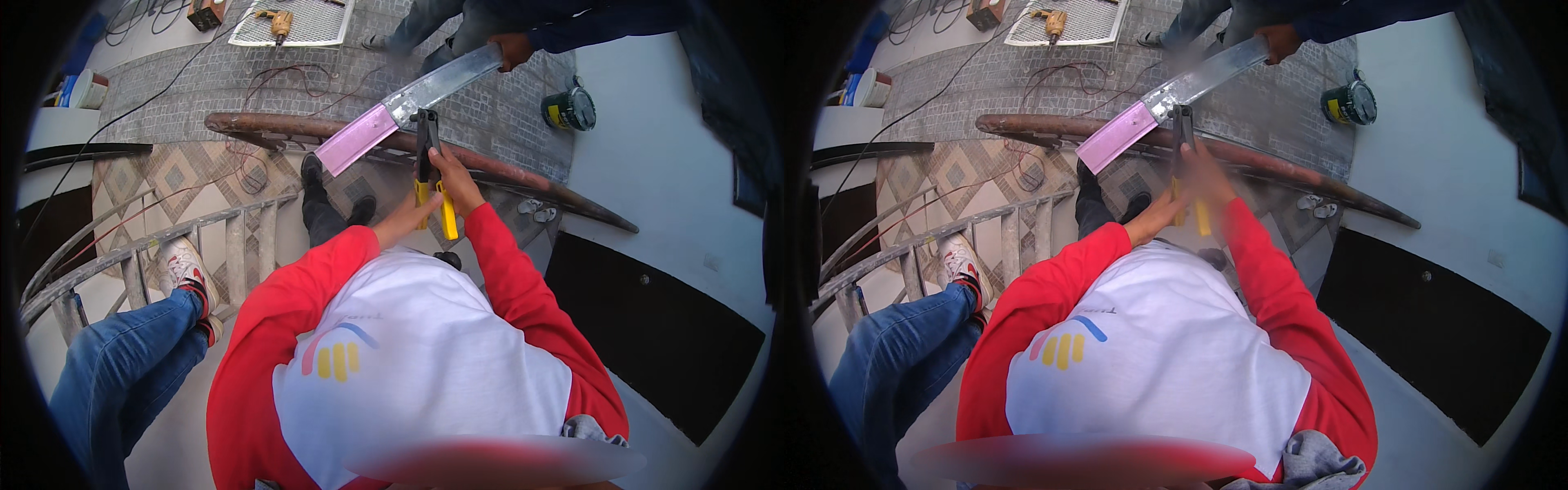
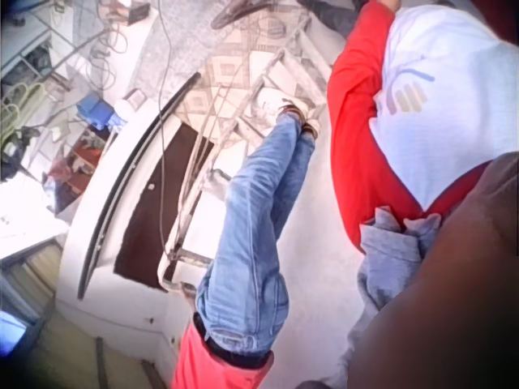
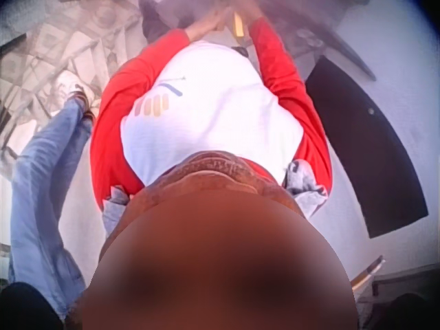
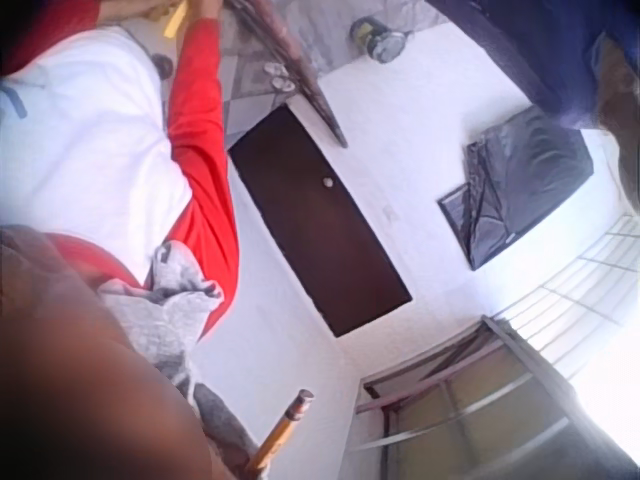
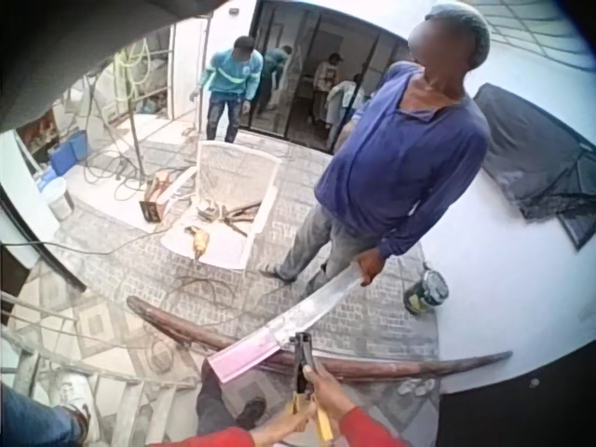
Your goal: The person uses a rivet gun to fasten a pink plastic strip to a long metal bar held by another worker. The person then measures the assembly with a tape measure and marks it with a pencil. The work takes place on a tiled floor with tools and materials nearby.
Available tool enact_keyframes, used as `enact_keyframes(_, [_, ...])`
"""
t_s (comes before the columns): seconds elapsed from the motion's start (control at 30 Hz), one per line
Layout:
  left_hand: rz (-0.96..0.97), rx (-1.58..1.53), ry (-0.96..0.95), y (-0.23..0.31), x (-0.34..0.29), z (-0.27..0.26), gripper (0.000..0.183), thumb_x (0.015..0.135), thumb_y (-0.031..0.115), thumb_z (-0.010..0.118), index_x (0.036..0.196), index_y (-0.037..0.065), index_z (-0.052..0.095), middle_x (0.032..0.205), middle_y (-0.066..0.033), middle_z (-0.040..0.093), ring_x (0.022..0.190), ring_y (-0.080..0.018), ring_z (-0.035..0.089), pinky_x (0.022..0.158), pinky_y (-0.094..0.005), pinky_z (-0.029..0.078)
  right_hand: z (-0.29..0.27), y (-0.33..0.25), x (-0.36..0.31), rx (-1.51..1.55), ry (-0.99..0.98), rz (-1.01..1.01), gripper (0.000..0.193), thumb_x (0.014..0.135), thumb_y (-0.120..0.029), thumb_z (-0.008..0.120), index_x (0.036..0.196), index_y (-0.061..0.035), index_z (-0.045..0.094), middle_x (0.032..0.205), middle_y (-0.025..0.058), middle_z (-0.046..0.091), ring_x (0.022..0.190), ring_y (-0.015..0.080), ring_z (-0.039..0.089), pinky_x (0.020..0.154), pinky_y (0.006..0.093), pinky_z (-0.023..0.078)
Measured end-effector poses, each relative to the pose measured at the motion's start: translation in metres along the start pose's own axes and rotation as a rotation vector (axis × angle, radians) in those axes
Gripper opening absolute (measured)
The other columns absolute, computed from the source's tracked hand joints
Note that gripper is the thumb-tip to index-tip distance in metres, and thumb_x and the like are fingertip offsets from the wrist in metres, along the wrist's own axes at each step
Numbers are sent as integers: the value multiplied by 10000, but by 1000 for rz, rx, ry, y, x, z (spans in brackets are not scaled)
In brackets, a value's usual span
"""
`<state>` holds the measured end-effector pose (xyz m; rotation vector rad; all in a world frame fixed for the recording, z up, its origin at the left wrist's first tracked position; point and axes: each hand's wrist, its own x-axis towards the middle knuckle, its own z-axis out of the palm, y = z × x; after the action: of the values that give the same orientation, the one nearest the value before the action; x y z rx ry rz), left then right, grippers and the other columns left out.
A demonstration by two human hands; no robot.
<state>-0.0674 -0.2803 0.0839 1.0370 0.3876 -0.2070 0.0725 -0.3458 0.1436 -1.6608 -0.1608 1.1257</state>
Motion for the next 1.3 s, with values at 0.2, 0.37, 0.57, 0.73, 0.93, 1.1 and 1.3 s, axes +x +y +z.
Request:
enact_keyframes(0.2, [30,-37,-56,2,6,-6,876,955,615,642,1528,32,327,1459,-165,470,1367,-248,464,1083,-388,416,-2,6,16,-110,-26,23,416,1093,-360,474,1429,-119,524,1012,48,664,938,159,629,831,322,490])
enact_keyframes(0.37, [-41,-86,-80,3,6,-10,896,932,633,666,1517,37,340,1434,-157,488,1332,-243,498,1043,-380,450,5,9,20,-90,9,21,452,1087,-360,487,1472,-122,499,1019,40,651,913,151,622,827,321,490])
enact_keyframes(0.57, [25,-131,-114,4,4,-8,930,901,633,712,1508,39,334,1387,-138,521,1302,-240,514,1029,-379,456,11,-11,13,-156,7,53,536,1068,-377,532,1520,-96,466,1088,53,644,932,142,610,865,311,486])
enact_keyframes(0.73, [-5,-175,-120,-2,9,-6,841,894,617,730,1434,48,428,1272,-95,577,1147,-194,573,902,-339,484,20,-18,11,-194,46,66,572,1060,-382,544,1534,-74,453,1170,70,652,991,142,634,900,311,488])
enact_keyframes(0.93, [-31,-210,-160,3,11,-5,824,882,619,742,1412,59,451,1244,-89,586,1118,-177,567,895,-330,466,16,-25,12,-244,29,96,609,1060,-373,538,1564,-60,405,1345,133,625,1183,238,637,1026,342,460])
enact_keyframes(1.1, [6,-94,-164,-4,19,-6,862,883,655,716,1439,54,447,1304,-124,582,1189,-204,562,969,-353,457,8,-34,15,-48,4,299,639,1065,-377,518,1600,-75,341,1363,168,637,1228,331,634,1083,404,444])
enact_keyframes(1.3, [-122,-192,-485,-8,21,1,944,881,666,700,1494,-2,438,1320,-164,593,1203,-253,585,1016,-386,468,19,-19,24,-1234,62,-114,686,1053,-404,543,1608,-68,320,1178,117,676,1057,197,667,899,393,483])
